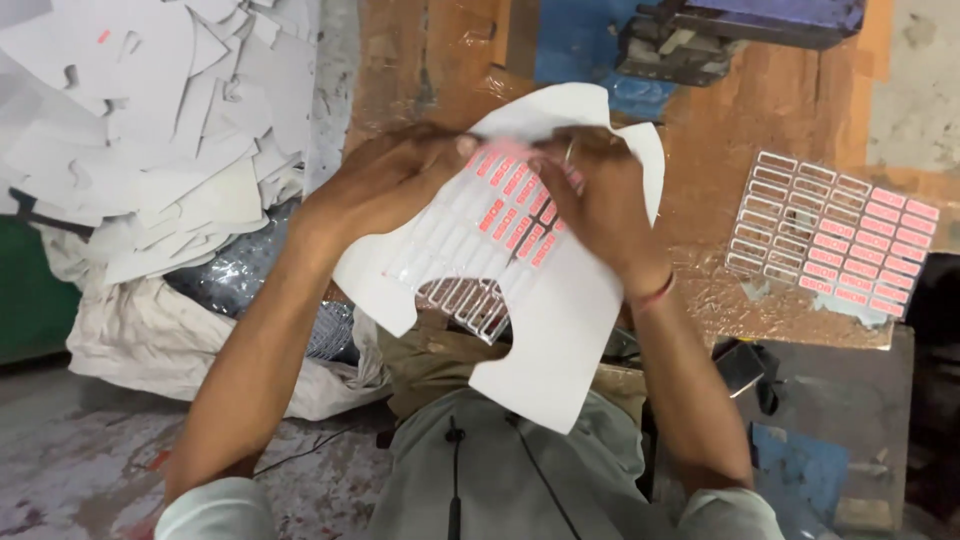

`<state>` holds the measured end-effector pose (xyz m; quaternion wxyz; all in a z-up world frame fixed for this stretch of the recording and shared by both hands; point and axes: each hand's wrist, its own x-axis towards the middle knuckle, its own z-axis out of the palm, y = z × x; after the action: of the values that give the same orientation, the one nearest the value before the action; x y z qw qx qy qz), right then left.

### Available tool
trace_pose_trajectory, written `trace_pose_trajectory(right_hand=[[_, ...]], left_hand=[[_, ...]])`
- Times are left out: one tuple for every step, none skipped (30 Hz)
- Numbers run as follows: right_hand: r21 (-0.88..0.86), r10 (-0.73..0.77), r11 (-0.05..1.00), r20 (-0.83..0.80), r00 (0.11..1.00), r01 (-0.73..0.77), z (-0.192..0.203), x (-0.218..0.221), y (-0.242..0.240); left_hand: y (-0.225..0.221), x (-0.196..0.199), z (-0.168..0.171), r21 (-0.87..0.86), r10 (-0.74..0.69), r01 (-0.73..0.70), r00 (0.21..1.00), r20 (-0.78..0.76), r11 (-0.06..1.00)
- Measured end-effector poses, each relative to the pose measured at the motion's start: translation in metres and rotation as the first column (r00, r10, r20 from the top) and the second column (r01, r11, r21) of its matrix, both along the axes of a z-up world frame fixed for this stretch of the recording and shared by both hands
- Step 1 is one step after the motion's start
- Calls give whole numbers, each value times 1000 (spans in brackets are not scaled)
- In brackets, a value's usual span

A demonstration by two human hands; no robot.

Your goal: Applying decorative labels to white shoe upper components using a machine press.

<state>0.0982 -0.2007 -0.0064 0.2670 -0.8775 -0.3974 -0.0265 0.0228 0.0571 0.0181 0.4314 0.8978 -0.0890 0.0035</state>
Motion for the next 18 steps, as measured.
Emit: trace_pose_trajectory(right_hand=[[-52,23,999,195,981,-13,-3,-9,-2],[-59,16,998,194,981,-4,-4,-43,-10],[-225,165,969,291,942,-101,-4,-76,-16],[-392,323,904,358,876,-173,-4,-109,-22],[-395,319,903,361,876,-167,13,-120,-36],[-221,360,897,-132,923,-382,30,-132,-51],[40,407,880,-576,709,-473,48,-144,-65],[34,401,883,-573,715,-468,38,-139,-92],[138,97,990,-576,812,-21,30,-138,-118],[227,-214,875,-611,762,428,23,-136,-146],[232,-224,871,-598,769,433,27,-121,-170],[205,-439,754,-549,712,623,34,-106,-196],[230,-626,587,-478,616,776,41,-82,-218],[272,-632,574,-453,629,773,42,-68,-239],[294,-650,576,-401,646,763,45,-50,-260],[315,-668,578,-347,658,753,48,-33,-280],[353,-669,573,-320,671,740,62,-29,-275],[251,-762,627,3,648,737,73,-27,-269]], left_hand=[[-5,6,3,35,24,-19,989,-145,999],[-6,7,1,27,15,-11,989,-147,1000],[-6,8,0,93,49,-31,979,-198,995],[-6,9,0,159,86,-47,965,-247,986],[-8,7,2,157,81,-43,967,-242,987],[-10,4,4,170,99,-60,968,-230,984],[-13,1,6,182,115,-76,969,-217,980],[-13,-1,-3,179,108,-71,971,-211,981],[-13,-6,-11,144,102,-91,992,-68,985],[-14,-11,-18,105,98,-106,992,76,989],[-8,-25,-18,101,88,-97,992,91,990],[-1,-38,-15,6,174,-174,984,26,985],[9,-38,-11,-82,246,-246,969,-13,966],[51,-57,-47,-86,231,-227,972,36,970],[93,-79,-74,-122,455,-483,868,-201,867],[134,-107,-94,-100,604,-701,669,-434,706],[199,-117,-144,-128,604,-693,691,-398,709],[261,-140,-185,-174,618,-706,693,-371,687]])
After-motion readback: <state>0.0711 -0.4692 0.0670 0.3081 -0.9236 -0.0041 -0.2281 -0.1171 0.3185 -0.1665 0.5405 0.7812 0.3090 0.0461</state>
